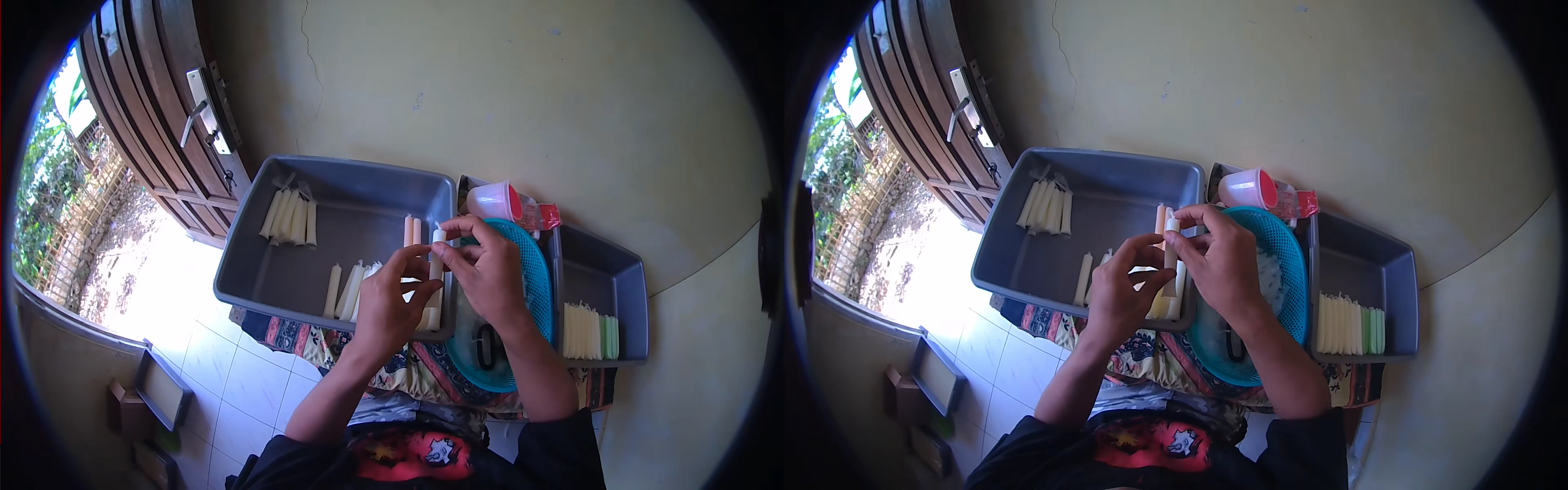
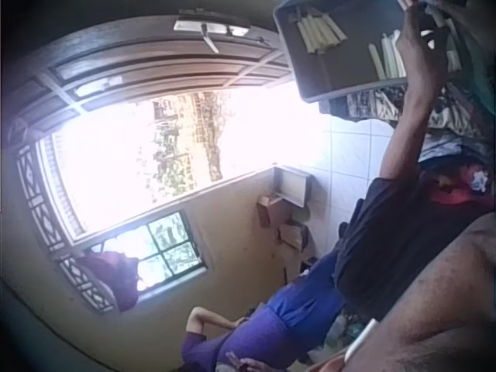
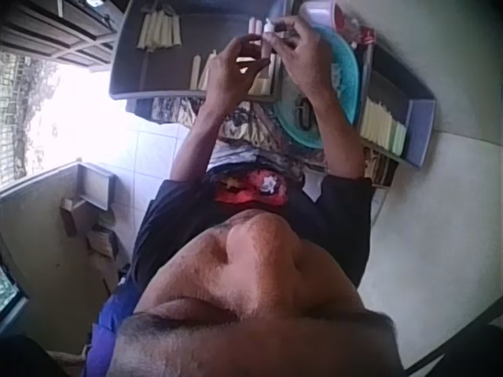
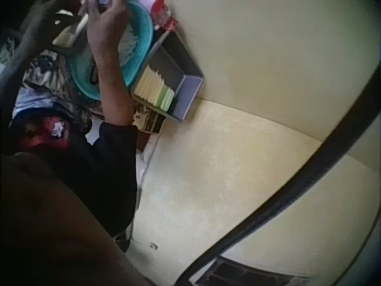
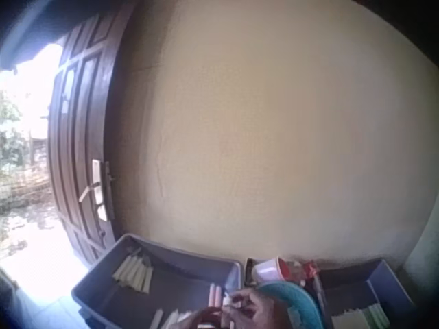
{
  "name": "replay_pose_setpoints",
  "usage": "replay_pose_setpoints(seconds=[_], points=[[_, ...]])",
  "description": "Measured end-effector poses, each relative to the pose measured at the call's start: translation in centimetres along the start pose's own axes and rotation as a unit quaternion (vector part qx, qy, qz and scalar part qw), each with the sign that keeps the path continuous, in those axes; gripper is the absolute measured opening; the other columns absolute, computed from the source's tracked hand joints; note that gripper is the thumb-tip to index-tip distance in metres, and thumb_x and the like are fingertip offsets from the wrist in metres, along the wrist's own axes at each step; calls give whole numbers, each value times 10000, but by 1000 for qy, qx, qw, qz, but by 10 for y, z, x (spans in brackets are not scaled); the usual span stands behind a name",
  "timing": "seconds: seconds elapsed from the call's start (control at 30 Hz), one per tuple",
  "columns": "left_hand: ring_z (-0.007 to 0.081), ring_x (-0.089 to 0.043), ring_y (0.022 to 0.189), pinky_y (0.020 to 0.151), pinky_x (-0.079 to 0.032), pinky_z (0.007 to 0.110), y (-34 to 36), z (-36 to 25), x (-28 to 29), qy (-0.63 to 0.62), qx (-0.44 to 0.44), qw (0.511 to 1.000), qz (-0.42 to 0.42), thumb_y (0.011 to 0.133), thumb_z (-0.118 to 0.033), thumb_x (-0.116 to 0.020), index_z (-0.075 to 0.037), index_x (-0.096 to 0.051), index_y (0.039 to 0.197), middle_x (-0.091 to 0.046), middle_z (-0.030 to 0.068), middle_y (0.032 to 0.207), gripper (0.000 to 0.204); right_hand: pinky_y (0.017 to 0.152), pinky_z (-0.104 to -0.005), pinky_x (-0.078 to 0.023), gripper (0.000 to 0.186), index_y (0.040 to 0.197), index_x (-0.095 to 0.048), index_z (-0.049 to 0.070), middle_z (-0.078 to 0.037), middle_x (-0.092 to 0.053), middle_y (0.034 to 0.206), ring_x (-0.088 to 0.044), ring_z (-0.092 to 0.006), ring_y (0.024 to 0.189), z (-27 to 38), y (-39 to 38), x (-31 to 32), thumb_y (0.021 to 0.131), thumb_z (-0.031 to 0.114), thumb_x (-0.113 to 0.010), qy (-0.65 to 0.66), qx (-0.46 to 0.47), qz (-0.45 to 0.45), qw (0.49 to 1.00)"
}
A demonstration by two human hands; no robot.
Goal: The person packages ice pops by taking individual frozen tubes from a large bin and placing them into a grey sorting tray, repeatedly handling and organizing them.
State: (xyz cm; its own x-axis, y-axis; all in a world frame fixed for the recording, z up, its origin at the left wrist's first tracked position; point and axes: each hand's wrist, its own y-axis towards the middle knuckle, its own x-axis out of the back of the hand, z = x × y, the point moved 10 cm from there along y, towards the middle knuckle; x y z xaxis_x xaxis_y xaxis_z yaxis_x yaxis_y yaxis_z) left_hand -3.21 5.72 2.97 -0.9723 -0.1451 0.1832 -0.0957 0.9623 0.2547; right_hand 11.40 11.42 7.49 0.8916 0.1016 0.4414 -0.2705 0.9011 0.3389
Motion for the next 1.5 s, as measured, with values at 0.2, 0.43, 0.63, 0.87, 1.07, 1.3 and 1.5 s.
replay_pose_setpoints(seconds=[0.2, 0.43, 0.63, 0.87, 1.07, 1.3, 1.5], points=[[301, -832, 976, 884, -649, 405, 1, 16, 22, 165, -26, 986, 10, 999, -52, -780, 1, -745, 1297, -838, 179, 1079, 304, 731, -338, -658, 274, 1233, -734, -23, -132, -800, 1064, -839, -237, 876, -19, 3, -10, 988, 76, -807, -16, -42, 14, 999], [269, -837, 966, 864, -643, 382, 1, 40, 24, 117, 80, 989, 37, 993, -20, -745, -8, -767, 1287, -842, 176, 1058, 295, 779, -395, -659, 263, 1209, -765, -10, -184, -789, 1050, -819, -307, 913, -25, -4, -28, 966, 77, -814, -74, 11, 65, 995], [257, -835, 946, 862, -647, 373, 1, 36, 22, 125, 72, 987, 65, 948, -48, -820, -15, -747, 1334, -840, 162, 1095, 395, 808, -409, -662, 235, 1169, -793, -25, -181, -766, 1109, -792, -348, 907, -19, -11, -35, 949, 57, -806, -142, 79, 86, 983], [252, -832, 930, 854, -646, 379, 2, 39, 19, 135, 71, 986, 64, 916, -58, -857, -26, -762, 1318, -839, 145, 1094, 414, 875, -436, -622, 276, 1207, -783, -65, -205, -726, 1193, -770, -370, 947, -17, -18, -44, 942, 7, -764, -187, 116, 102, 970], [245, -823, 885, 832, -646, 379, 1, 35, 20, 156, 64, 984, 53, 910, -60, -863, -22, -771, 1299, -836, 146, 1063, 401, 883, -441, -617, 265, 1203, -780, -71, -211, -717, 1215, -767, -377, 954, -21, -19, -47, 955, 16, -746, -201, 129, 114, 964], [266, -830, 924, 837, -649, 376, 3, 25, 32, 147, 8, 989, 9, 970, -55, -806, -9, -768, 1289, -830, 173, 1046, 325, 963, -477, -608, 273, 1181, -768, -95, -229, -715, 1182, -750, -415, 1033, -13, -10, -47, 951, 52, -747, -158, 82, 122, 976], [336, -821, 1016, 885, -645, 397, 26, 12, 83, 203, -86, 971, -93, 993, 45, -667, 25, -768, 1250, -815, 218, 1086, 276, 868, -397, -637, 422, 1380, -688, -53, -219, -702, 1282, -802, -273, 905, 11, 29, -76, 971, 17, -765, -137, 152, 131, 970]])
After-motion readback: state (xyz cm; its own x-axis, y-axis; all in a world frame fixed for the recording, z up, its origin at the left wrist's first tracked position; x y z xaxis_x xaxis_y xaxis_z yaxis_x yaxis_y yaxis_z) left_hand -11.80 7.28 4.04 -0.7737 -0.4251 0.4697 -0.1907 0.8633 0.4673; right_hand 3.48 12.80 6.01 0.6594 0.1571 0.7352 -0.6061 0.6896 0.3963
